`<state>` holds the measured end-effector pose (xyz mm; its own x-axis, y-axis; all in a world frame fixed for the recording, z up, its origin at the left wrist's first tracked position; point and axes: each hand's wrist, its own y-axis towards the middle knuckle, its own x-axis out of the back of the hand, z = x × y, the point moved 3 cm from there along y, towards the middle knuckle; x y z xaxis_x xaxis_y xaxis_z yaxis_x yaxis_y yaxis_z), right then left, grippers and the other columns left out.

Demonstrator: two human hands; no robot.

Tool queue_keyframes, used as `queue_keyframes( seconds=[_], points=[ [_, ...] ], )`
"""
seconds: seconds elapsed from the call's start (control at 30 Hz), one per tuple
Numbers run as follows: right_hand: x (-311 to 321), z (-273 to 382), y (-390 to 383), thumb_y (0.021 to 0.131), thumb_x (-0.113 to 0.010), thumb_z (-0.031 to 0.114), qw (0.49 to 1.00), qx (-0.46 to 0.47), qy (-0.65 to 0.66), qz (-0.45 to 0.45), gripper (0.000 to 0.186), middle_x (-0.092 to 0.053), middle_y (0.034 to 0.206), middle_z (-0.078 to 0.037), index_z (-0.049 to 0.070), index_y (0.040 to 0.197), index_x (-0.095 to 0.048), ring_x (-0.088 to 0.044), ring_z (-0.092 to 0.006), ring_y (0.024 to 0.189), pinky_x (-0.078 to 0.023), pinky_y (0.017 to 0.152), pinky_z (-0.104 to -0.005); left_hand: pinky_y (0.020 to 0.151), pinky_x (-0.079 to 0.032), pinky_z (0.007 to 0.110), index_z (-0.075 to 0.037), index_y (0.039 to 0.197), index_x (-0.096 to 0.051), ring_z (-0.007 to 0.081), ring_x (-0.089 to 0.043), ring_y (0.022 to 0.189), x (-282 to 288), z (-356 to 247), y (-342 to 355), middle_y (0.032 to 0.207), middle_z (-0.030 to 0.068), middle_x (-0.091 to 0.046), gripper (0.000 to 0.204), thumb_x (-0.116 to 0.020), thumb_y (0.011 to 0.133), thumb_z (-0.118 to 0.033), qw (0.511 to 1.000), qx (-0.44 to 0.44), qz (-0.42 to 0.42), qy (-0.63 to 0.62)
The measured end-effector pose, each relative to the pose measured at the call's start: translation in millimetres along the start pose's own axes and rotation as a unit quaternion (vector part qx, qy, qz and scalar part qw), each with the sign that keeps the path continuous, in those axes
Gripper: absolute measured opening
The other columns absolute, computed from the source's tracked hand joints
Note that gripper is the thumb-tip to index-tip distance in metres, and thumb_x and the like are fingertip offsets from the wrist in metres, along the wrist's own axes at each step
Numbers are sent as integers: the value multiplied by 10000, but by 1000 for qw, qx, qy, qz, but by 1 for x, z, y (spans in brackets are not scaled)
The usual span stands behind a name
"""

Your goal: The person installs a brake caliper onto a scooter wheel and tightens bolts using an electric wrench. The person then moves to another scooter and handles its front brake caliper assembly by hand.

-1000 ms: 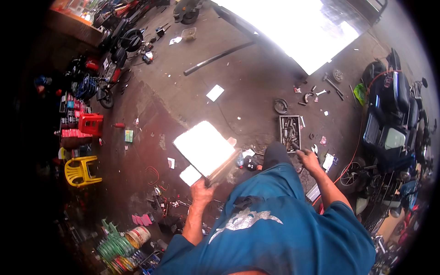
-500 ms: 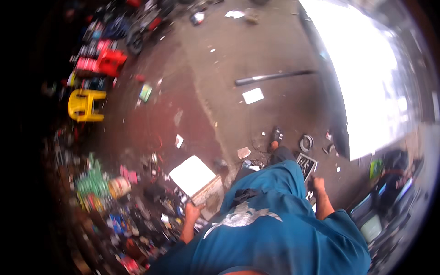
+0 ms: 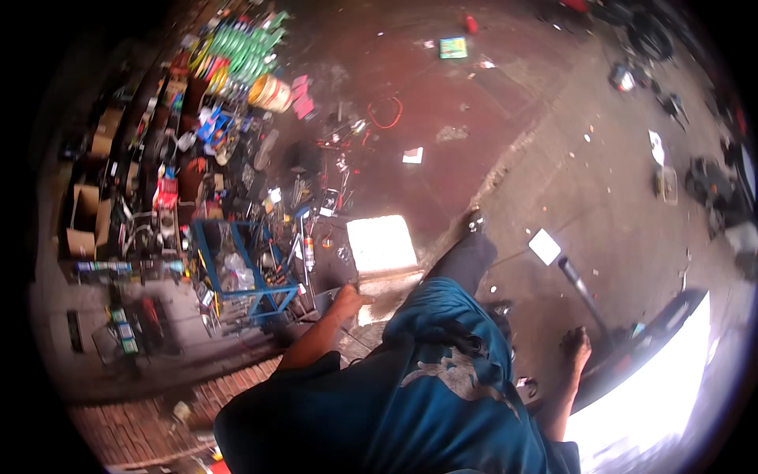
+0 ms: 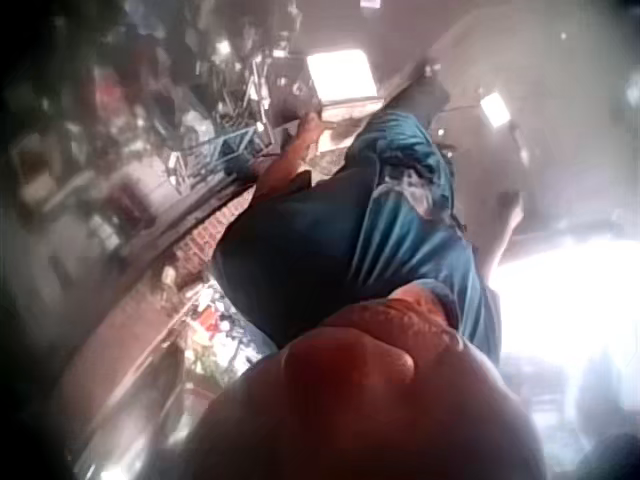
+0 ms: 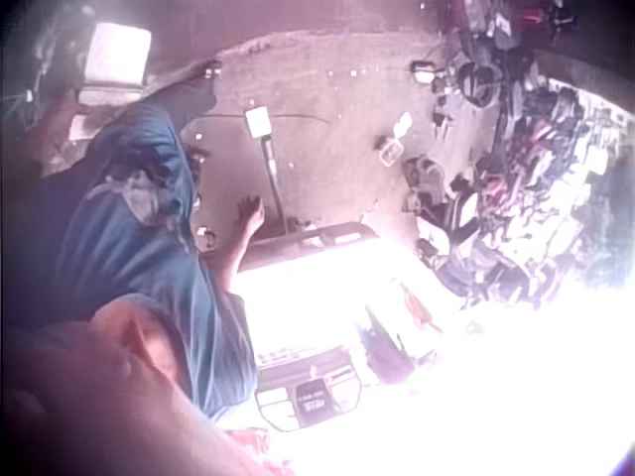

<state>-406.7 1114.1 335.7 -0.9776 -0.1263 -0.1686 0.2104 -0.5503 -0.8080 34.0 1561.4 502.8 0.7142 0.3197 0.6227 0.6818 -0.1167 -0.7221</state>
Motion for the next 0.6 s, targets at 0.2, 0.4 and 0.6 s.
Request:
queue_keyframes(
  seconds=[0.2,0.4,0.6],
  points=[
    [-84,32,17,872,-563,367,973,32,-226,-14,269,-530,606,-39,99,842,-562,-540,-160,492,-405,417,-254,825,-468,367,-16,992,-667,314,-633,936,19,-47,47,971,193,-664,480,-786,640,-319,996,41,-74,6],
    [-130,83,40,824,-603,261,978,-90,-187,-13,255,-552,676,-50,47,938,-526,-550,-200,526,-440,471,-344,804,-485,395,-6,924,-662,329,-628,927,42,-114,96,932,195,-660,496,-731,640,-407,991,72,-114,-16],
    [-216,198,79,846,-611,300,964,-93,-233,-84,217,-561,772,9,96,898,-557,-532,-161,585,-422,521,-308,794,-491,398,-8,881,-667,326,-630,901,50,-215,112,908,208,-655,433,-719,647,-369,986,75,-133,-70]
  ],
)
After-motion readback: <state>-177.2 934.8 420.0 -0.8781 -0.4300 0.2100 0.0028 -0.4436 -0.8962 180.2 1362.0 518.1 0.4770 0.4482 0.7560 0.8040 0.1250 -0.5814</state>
